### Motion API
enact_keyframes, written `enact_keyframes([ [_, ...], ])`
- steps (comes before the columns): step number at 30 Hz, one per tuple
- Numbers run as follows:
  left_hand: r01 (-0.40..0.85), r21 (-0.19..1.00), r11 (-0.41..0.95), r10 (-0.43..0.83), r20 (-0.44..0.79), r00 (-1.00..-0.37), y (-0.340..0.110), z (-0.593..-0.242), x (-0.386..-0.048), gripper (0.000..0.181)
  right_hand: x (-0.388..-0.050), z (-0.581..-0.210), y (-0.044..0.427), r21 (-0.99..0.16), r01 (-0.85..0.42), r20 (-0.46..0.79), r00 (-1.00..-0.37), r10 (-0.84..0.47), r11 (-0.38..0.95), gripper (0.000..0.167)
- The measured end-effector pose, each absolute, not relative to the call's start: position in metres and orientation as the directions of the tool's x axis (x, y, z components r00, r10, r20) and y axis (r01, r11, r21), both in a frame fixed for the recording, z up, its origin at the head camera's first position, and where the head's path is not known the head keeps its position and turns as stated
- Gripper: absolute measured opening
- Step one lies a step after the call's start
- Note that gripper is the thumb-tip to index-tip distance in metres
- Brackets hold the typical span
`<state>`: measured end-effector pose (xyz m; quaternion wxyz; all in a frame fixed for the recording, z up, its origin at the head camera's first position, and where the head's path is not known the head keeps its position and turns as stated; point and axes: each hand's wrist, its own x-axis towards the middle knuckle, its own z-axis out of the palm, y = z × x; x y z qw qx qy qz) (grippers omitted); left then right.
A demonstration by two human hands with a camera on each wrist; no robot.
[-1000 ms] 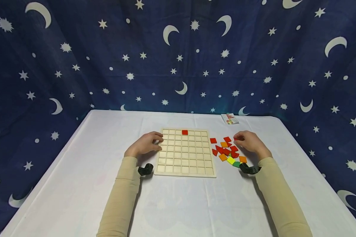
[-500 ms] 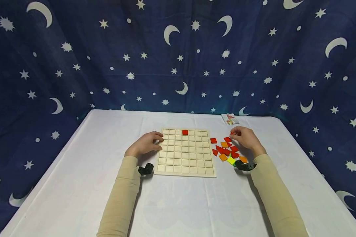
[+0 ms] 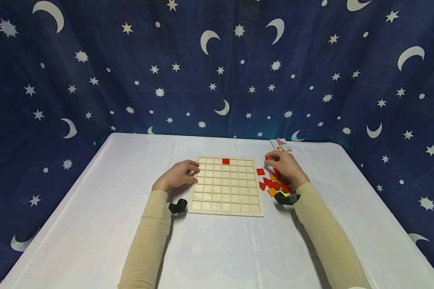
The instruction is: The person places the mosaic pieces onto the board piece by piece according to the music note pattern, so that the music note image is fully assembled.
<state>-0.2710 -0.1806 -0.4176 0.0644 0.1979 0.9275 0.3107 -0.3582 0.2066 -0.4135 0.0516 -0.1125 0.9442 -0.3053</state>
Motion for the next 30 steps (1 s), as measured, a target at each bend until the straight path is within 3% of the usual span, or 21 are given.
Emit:
enact_keyframes([
  [5, 0.333, 0.599, 0.728, 0.415, 0.002, -0.910, -0.179, -0.419, -0.273, 0.040, -0.360, -0.405, 0.172, -0.560, -0.309, -0.026, -0.921, -0.390, 0.769, 0.033],
  [12, 0.345, 0.602, 0.720, 0.426, 0.009, -0.905, -0.176, -0.420, -0.273, 0.040, -0.360, -0.407, 0.137, -0.553, -0.401, -0.027, -0.867, -0.497, 0.730, 0.030],
  [30, 0.330, 0.601, 0.728, 0.414, -0.001, -0.910, -0.180, -0.416, -0.271, 0.040, -0.365, -0.412, 0.112, -0.507, -0.473, -0.001, -0.835, -0.550, 0.720, 0.023],
])
